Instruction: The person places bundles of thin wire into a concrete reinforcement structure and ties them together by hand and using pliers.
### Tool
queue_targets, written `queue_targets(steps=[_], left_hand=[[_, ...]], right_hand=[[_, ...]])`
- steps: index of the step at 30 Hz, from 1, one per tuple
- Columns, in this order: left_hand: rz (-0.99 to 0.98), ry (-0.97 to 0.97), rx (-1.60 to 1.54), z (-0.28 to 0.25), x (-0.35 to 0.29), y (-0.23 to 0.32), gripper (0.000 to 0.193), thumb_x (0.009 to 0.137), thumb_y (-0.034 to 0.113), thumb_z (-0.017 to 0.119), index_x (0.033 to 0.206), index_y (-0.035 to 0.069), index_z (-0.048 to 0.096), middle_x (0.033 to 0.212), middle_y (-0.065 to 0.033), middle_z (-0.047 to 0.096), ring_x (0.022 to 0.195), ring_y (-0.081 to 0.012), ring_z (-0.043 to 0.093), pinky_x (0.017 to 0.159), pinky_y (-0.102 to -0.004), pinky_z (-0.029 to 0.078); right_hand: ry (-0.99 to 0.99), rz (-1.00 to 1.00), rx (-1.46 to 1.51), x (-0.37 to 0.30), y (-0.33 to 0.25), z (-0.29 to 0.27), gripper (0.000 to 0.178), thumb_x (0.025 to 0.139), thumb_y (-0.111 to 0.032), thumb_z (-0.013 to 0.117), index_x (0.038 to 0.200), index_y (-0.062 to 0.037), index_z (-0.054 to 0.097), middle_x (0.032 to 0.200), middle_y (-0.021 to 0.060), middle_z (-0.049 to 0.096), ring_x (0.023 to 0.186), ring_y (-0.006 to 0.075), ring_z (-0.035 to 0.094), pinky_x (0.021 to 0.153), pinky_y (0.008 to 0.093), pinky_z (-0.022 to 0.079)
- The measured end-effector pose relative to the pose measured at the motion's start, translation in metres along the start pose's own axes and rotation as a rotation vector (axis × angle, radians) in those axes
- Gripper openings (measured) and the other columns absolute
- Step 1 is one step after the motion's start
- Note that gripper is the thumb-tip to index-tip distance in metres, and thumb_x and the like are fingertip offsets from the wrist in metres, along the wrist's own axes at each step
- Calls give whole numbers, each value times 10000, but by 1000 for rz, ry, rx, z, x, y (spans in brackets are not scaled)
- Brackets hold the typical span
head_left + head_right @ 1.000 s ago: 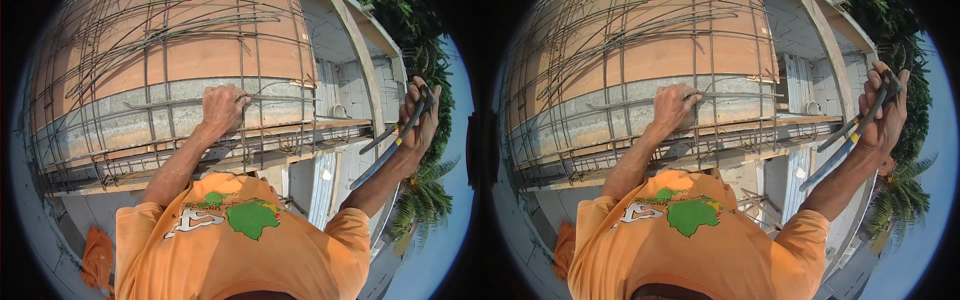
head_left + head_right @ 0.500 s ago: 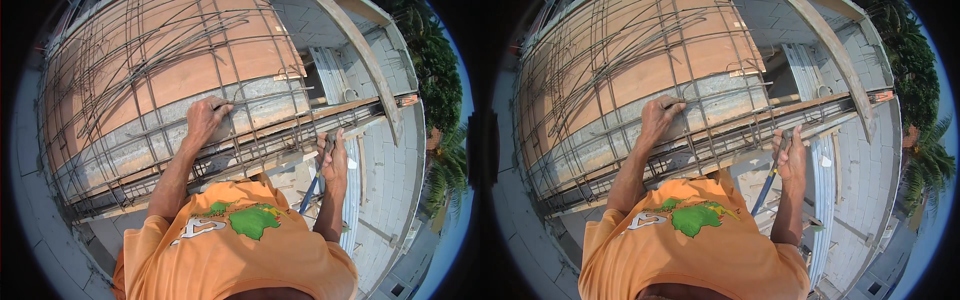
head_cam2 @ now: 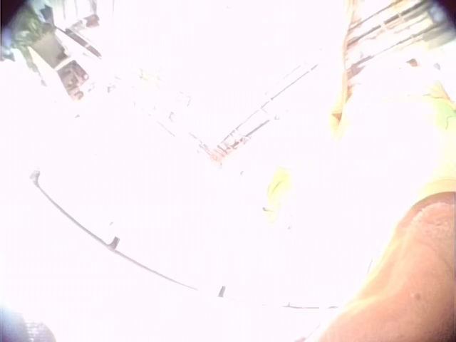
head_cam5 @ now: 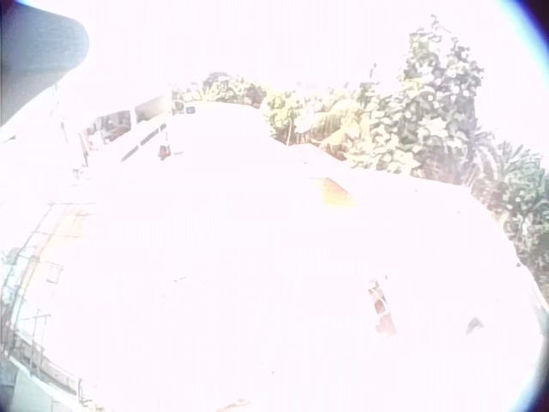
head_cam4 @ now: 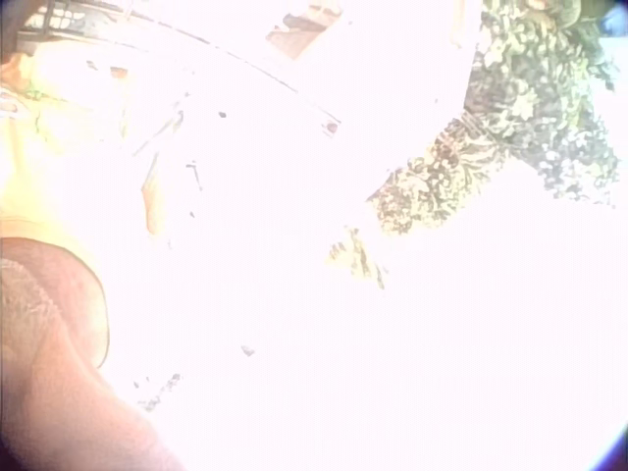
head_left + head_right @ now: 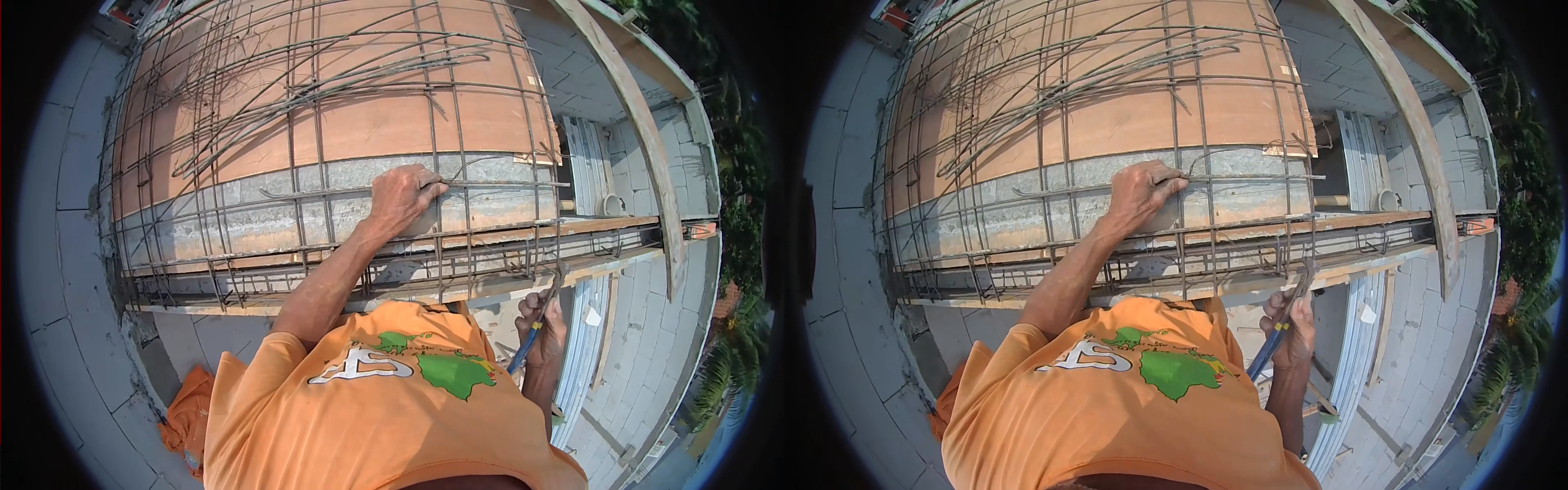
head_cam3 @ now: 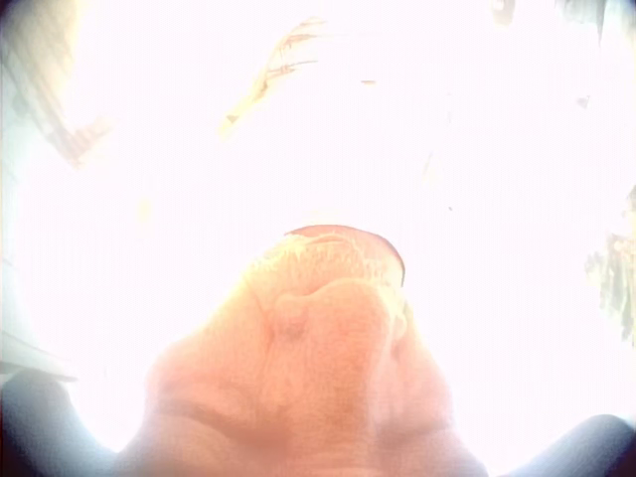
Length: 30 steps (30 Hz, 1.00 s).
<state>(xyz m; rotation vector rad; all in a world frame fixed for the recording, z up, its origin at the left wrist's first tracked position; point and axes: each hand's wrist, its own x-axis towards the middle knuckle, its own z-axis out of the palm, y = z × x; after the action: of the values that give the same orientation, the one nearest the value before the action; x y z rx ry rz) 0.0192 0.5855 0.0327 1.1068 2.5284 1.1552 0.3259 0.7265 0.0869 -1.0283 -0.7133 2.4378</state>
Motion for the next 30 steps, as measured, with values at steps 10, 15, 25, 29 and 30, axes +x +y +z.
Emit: queue_targets(steps=[10,15,25,29,30], left_hand=[[78,82,-28,7,-3,-8,220,855,338,691,883,133,764,767,-37,689,720,-241,669,603,-379,511],[72,72,-26,3,-2,-6,215,853,334,689,872,131,758,773,-36,689,718,-244,669,594,-380,511],[47,61,-22,9,-3,-10,198,835,315,704,830,123,751,755,-41,679,690,-246,661,586,-382,508],[109,102,18,10,-5,-12,198,827,315,709,826,119,737,747,-51,668,683,-253,652,584,-386,509],[100,110,14,10,-5,-12,198,827,315,709,826,119,737,747,-51,668,683,-253,652,584,-386,509]], right_hand=[[-61,61,-476,-43,-19,49,303,895,-215,676,1009,41,562,991,229,653,833,335,722,628,424,650],[-103,193,-462,-46,-24,75,234,744,-38,679,937,4,552,1080,229,621,924,328,698,637,426,632],[-410,-729,-2533,48,-46,121,246,697,52,621,929,14,550,960,165,527,911,325,594,672,417,488],[-472,-813,-2841,72,-48,142,177,781,-33,610,953,-11,573,1014,155,536,988,284,564,759,395,474],[-500,-909,-2928,75,-49,148,199,779,-38,616,973,-13,581,1068,160,547,996,277,559,770,395,467]])
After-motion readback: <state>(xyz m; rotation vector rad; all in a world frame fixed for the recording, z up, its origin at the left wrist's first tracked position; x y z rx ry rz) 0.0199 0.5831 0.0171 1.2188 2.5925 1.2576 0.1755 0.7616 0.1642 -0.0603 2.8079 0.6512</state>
